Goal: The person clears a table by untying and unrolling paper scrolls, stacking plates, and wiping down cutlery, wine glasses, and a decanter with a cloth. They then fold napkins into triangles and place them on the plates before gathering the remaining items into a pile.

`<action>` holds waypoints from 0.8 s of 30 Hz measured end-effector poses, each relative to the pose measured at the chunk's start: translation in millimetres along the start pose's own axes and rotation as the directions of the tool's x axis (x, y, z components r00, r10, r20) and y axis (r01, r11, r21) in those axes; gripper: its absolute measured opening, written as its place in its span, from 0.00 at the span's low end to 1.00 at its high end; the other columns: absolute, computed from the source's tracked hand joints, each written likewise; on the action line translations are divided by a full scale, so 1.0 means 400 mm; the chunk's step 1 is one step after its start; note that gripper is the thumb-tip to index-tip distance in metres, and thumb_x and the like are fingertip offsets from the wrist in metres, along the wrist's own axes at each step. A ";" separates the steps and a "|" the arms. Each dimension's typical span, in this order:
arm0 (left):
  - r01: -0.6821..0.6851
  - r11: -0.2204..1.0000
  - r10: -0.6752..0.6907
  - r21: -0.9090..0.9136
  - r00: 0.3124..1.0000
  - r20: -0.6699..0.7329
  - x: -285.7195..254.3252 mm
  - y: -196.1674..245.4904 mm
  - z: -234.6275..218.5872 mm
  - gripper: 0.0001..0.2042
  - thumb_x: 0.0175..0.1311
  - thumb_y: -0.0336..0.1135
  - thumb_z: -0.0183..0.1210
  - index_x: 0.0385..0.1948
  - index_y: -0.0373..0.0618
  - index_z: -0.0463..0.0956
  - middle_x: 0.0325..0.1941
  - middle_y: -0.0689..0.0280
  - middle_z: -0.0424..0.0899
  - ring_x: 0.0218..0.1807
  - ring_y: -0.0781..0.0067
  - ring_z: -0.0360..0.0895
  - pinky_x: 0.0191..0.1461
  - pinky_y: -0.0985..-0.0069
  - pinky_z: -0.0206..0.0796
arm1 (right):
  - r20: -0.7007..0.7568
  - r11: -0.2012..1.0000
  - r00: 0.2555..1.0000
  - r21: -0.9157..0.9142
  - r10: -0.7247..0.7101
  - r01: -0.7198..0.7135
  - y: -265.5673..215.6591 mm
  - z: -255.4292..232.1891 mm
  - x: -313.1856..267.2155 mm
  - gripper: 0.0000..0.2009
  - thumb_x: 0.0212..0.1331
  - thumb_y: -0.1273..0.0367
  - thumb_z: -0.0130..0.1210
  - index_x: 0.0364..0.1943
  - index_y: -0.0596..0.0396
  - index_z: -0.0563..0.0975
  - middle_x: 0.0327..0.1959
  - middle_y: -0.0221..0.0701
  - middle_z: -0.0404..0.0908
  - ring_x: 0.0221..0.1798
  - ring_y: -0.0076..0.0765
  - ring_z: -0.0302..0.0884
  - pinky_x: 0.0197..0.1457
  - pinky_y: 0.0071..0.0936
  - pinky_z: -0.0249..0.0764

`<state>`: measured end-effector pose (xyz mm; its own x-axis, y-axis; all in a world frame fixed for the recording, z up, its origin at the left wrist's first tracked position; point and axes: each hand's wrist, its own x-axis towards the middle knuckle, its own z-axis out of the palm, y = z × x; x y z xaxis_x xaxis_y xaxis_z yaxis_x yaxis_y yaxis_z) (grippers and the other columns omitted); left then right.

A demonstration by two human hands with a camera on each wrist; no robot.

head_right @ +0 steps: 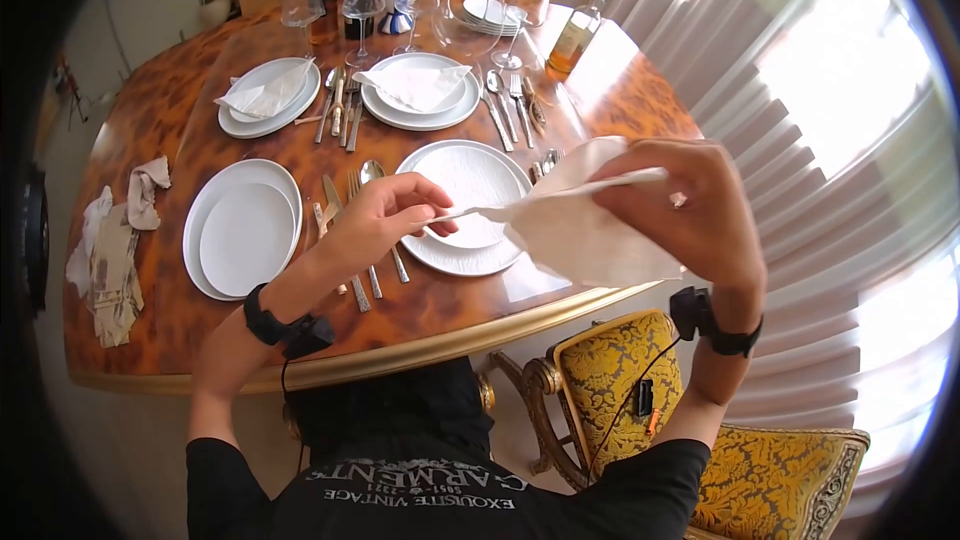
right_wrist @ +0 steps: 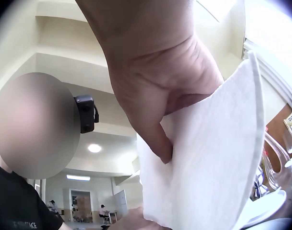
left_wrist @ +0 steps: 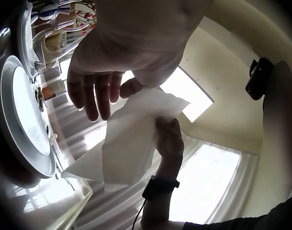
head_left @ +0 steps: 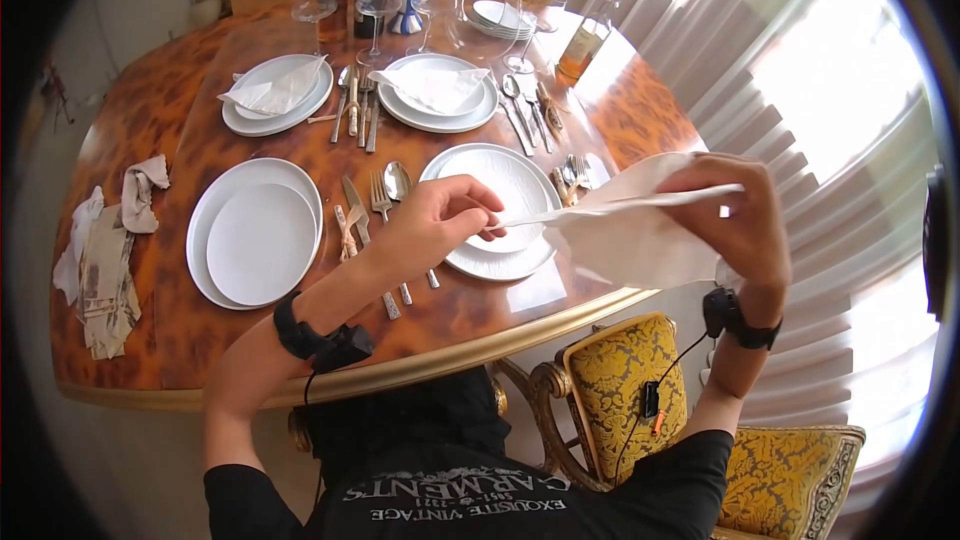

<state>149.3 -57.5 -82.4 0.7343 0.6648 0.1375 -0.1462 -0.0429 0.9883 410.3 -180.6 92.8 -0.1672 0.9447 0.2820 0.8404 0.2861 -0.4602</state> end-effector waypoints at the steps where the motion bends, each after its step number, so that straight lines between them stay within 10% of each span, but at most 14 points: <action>1: 0.000 1.000 0.000 -0.001 1.000 0.003 -0.021 0.009 -0.015 0.10 0.67 0.28 0.50 0.46 0.39 0.76 0.42 0.62 0.85 0.48 0.76 0.81 0.51 0.78 0.69 | -0.009 0.978 0.983 -0.109 -0.182 0.180 0.002 -0.038 -0.009 0.12 0.56 0.70 0.60 0.42 0.63 0.82 0.33 0.34 0.83 0.34 0.26 0.80 0.42 0.25 0.76; 3: 0.014 1.000 -0.014 -0.002 0.992 -0.125 -0.063 0.027 -0.045 0.10 0.66 0.27 0.50 0.44 0.34 0.76 0.40 0.60 0.85 0.45 0.74 0.81 0.53 0.77 0.71 | -0.475 0.861 0.846 0.296 -0.243 0.414 0.009 -0.041 -0.056 0.17 0.61 0.66 0.54 0.50 0.65 0.77 0.40 0.37 0.82 0.38 0.31 0.81 0.44 0.26 0.78; 4: 0.012 1.000 -0.013 -0.002 0.993 -0.119 -0.082 0.030 -0.066 0.10 0.66 0.27 0.50 0.44 0.34 0.76 0.40 0.60 0.85 0.45 0.74 0.81 0.53 0.77 0.71 | -0.477 0.864 0.845 0.292 -0.241 0.411 0.014 -0.041 -0.051 0.17 0.61 0.66 0.54 0.50 0.65 0.77 0.40 0.37 0.82 0.38 0.31 0.81 0.44 0.26 0.78; 6: 0.018 0.999 -0.024 -0.031 0.973 -0.228 -0.120 0.032 -0.110 0.09 0.67 0.28 0.49 0.43 0.37 0.76 0.40 0.61 0.85 0.44 0.75 0.81 0.52 0.78 0.70 | -0.793 0.718 0.505 0.566 0.341 0.405 0.037 -0.039 -0.018 0.19 0.65 0.60 0.53 0.52 0.61 0.74 0.48 0.38 0.79 0.47 0.34 0.80 0.50 0.31 0.77; 13: 0.017 1.000 -0.012 0.012 0.939 -0.343 -0.197 0.037 -0.188 0.08 0.68 0.29 0.48 0.41 0.40 0.76 0.39 0.62 0.85 0.43 0.74 0.82 0.47 0.78 0.71 | -0.296 0.674 0.882 0.738 0.368 -0.034 0.600 -0.105 0.097 0.16 0.68 0.63 0.55 0.50 0.62 0.77 0.40 0.30 0.84 0.37 0.22 0.81 0.40 0.21 0.77; 18: 0.056 0.998 -0.057 -0.011 0.936 -0.347 -0.207 0.026 -0.199 0.08 0.67 0.26 0.47 0.39 0.38 0.77 0.39 0.61 0.85 0.43 0.75 0.82 0.47 0.79 0.72 | -0.129 0.673 0.718 0.490 0.684 -0.554 0.894 0.079 0.052 0.20 0.61 0.55 0.59 0.42 0.61 0.80 0.30 0.27 0.82 0.30 0.20 0.77 0.32 0.20 0.72; 20: 0.070 0.998 -0.066 0.001 0.932 -0.357 -0.211 0.023 -0.201 0.08 0.67 0.26 0.47 0.39 0.37 0.77 0.39 0.61 0.85 0.43 0.75 0.82 0.47 0.79 0.72 | -0.202 0.730 0.762 0.511 0.615 -0.454 0.962 0.161 0.011 0.21 0.60 0.55 0.59 0.41 0.63 0.80 0.25 0.27 0.79 0.21 0.23 0.74 0.20 0.26 0.68; 24: 0.111 0.994 -0.097 0.013 0.916 -0.390 -0.207 0.020 -0.213 0.08 0.67 0.26 0.48 0.39 0.38 0.77 0.38 0.61 0.85 0.42 0.76 0.82 0.48 0.79 0.72 | -0.246 0.665 0.621 0.346 0.745 -0.662 1.049 0.178 -0.021 0.21 0.55 0.58 0.60 0.44 0.62 0.81 0.31 0.32 0.83 0.29 0.30 0.81 0.29 0.27 0.75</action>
<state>30.7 -49.4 -91.4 0.4280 0.9038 0.0043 -0.0551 0.0214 0.9983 727.7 -57.0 -162.6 0.6487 0.7600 0.0389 0.4915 -0.3794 -0.7839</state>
